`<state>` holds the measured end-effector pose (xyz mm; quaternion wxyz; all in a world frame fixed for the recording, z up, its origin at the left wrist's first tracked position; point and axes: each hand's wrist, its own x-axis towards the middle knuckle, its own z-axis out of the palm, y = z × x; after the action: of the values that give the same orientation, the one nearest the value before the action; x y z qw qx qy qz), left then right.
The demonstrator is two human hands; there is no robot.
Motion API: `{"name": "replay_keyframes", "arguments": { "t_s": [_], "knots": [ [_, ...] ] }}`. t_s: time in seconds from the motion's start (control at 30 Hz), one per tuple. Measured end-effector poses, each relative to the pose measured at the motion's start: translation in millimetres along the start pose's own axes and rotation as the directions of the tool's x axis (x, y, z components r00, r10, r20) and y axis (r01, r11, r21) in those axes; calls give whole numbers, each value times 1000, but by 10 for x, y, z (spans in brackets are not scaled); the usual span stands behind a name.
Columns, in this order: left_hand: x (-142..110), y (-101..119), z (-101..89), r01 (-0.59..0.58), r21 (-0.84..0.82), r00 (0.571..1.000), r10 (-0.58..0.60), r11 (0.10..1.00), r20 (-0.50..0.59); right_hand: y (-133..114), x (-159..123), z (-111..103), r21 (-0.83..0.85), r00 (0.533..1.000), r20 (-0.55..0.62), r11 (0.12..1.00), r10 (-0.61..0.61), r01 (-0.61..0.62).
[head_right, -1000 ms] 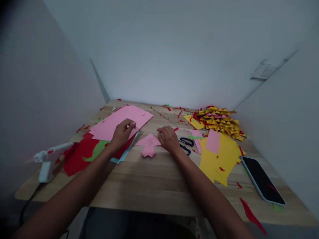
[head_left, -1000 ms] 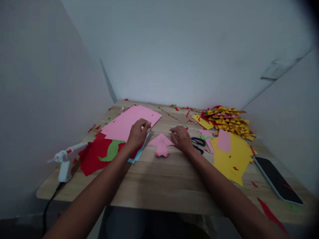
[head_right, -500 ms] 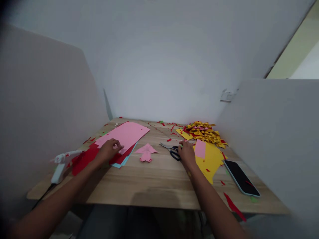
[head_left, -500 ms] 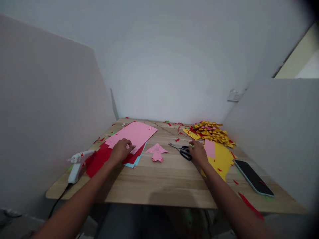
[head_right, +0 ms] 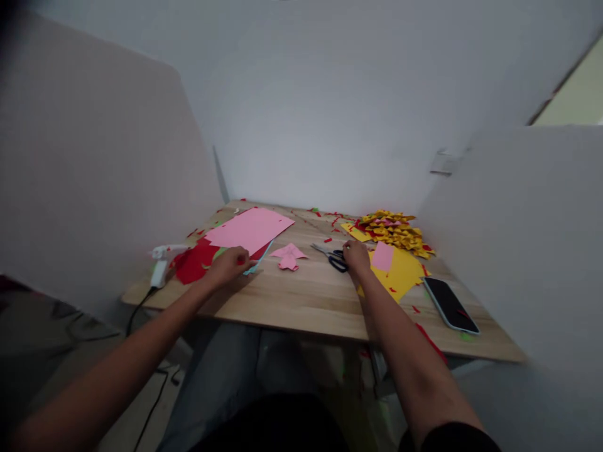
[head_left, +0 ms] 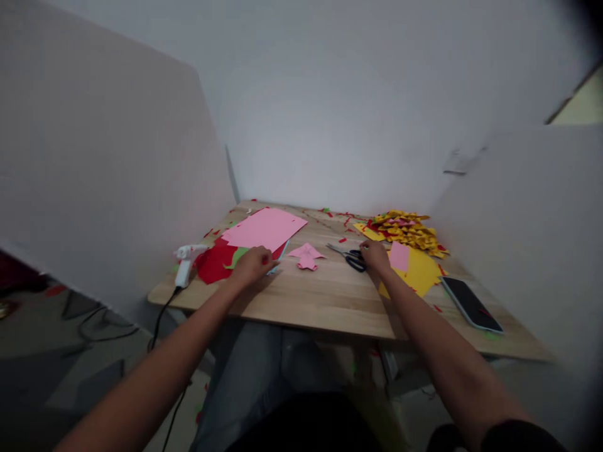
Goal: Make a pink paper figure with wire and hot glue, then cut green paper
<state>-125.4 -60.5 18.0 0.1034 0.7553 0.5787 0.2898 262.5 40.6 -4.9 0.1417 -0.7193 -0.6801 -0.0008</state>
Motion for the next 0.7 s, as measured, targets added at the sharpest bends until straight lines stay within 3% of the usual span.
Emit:
{"name": "replay_keyframes", "arguments": {
  "t_s": [0.13,0.27,0.4,0.47,0.6,0.7],
  "knots": [
    [-407,143,-20,-28,9,999,28,1000,25,-246,142,17,26,988,75,991,-134,132],
    [-632,-73,-181,33,62,997,-28,998,-67,-390,243,8,45,962,76,964,-263,260],
    [-544,-461,-229,194,417,980,-155,888,-125,-430,262,46,62,934,-21,932,-356,356],
    [-470,-572,-192,236,488,971,-216,840,-99,-395,235,96,73,920,-70,918,-385,390],
    [-373,-632,-122,251,446,967,-241,859,-81,-212,156,254,120,901,-125,895,-415,429],
    [-356,-641,-156,261,348,965,-246,900,-88,-92,92,350,106,855,-265,868,-446,486]
  ]
}}
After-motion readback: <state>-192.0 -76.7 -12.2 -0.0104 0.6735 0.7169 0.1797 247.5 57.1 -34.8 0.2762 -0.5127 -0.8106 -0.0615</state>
